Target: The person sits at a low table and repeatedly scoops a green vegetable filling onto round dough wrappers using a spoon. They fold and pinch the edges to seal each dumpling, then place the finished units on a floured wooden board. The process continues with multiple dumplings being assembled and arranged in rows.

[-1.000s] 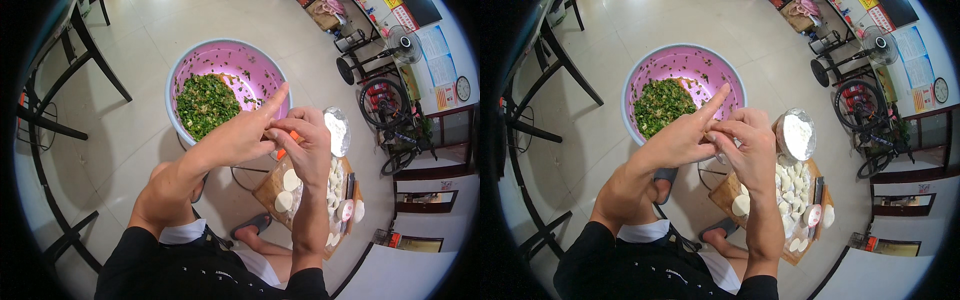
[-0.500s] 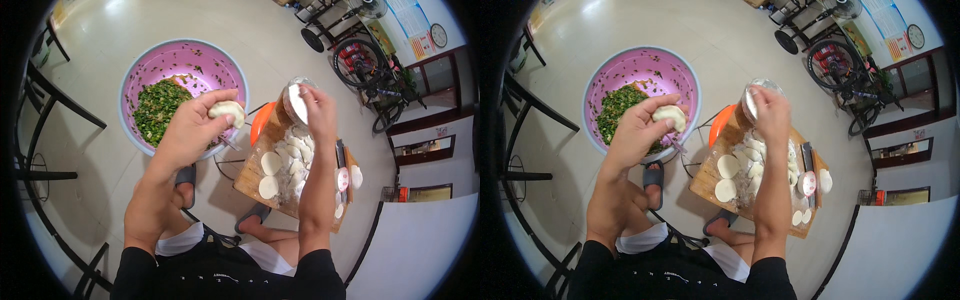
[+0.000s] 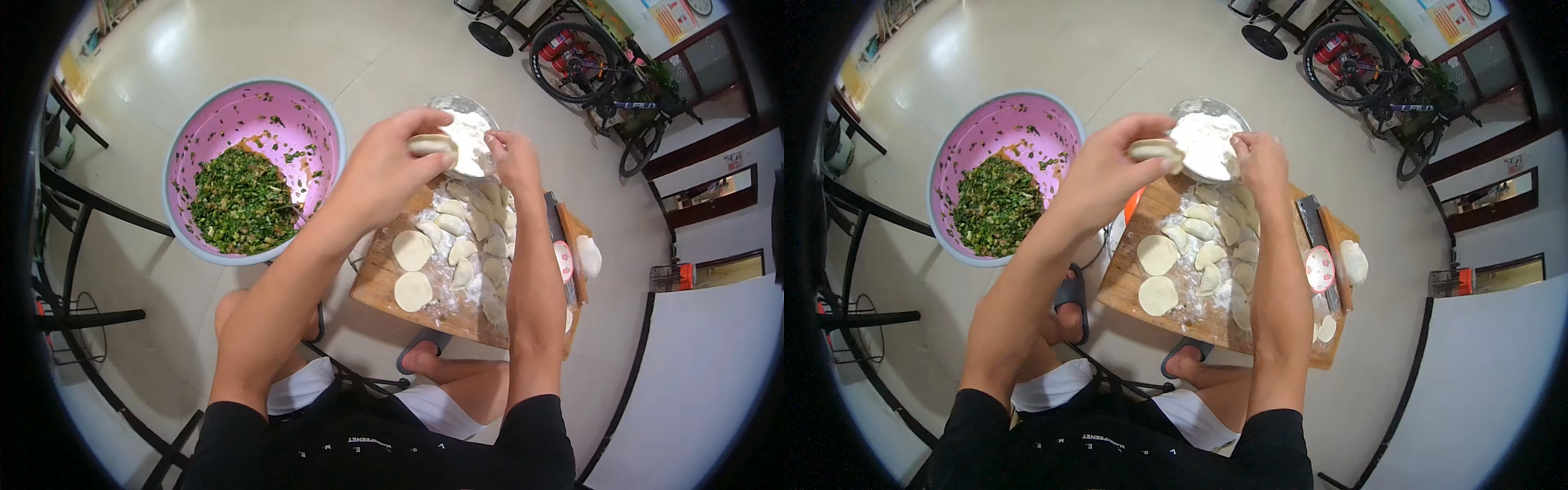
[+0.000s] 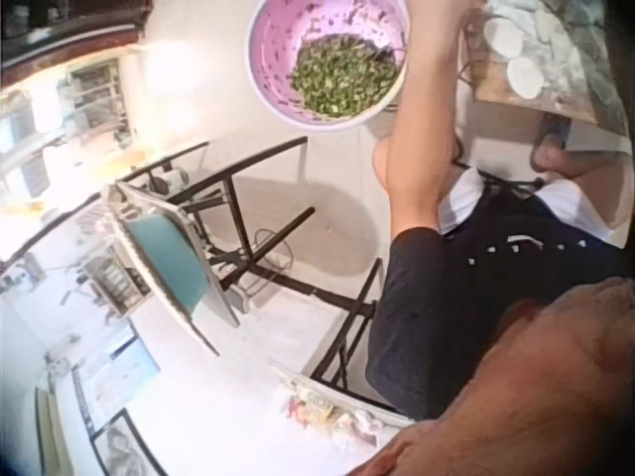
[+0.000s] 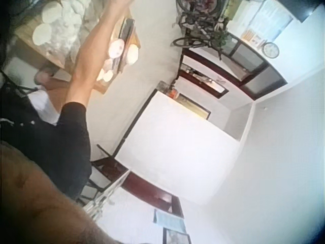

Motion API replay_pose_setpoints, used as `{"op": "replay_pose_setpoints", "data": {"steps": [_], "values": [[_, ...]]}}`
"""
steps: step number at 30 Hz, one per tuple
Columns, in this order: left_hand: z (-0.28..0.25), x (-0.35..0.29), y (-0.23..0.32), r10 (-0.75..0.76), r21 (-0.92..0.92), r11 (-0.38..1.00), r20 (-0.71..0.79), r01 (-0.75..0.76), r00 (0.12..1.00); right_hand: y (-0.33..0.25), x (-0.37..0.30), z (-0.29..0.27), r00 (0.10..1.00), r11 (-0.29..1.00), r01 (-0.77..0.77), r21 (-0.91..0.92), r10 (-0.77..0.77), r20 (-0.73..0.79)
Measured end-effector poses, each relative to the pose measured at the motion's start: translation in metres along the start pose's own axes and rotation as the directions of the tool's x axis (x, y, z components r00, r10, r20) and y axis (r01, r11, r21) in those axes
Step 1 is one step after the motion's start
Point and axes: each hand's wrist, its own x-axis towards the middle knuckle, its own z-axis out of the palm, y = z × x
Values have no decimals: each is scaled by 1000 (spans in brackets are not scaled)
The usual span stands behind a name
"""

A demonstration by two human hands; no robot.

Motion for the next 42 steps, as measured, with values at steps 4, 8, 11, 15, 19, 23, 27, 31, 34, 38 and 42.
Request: {"op": "replay_pose_setpoints", "data": {"steps": [4,8,11,15,19,23,27,31,34,38,42], "values": [[43,72,-35,74,214,973,76,-88,994,13,-22,-19,992,997,54,60,-46,-121],[67,120,-69,63,459,884,70,-88,996,26,-70,-47,958,987,118,112,-83,-275],[84,138,-73,-10,627,779,68,-35,998,42,-118,-75,949,989,28,145,20,-316],[86,159,-98,-73,723,689,136,-49,988,57,-166,-81,923,971,-13,238,103,-371],[81,182,-112,-59,837,536,168,-111,984,67,-192,-80,909,969,-37,244,134,-394],[74,186,-98,-49,849,441,348,-292,936,74,-204,-79,910,956,-103,275,202,-362],[75,179,-87,-184,868,316,452,-383,873,79,-207,-77,909,955,-94,281,197,-367],[71,174,-105,-37,823,143,559,-550,828,77,-206,-74,916,950,-76,302,186,-355],[71,173,-105,10,796,92,600,-598,800,76,-206,-71,921,952,-72,298,178,-347],[83,168,-82,-173,864,149,502,-482,847,78,-206,-71,922,963,-66,262,159,-352],[85,157,-64,-236,894,131,448,-428,862,74,-204,-72,927,954,-82,290,180,-330]]}}
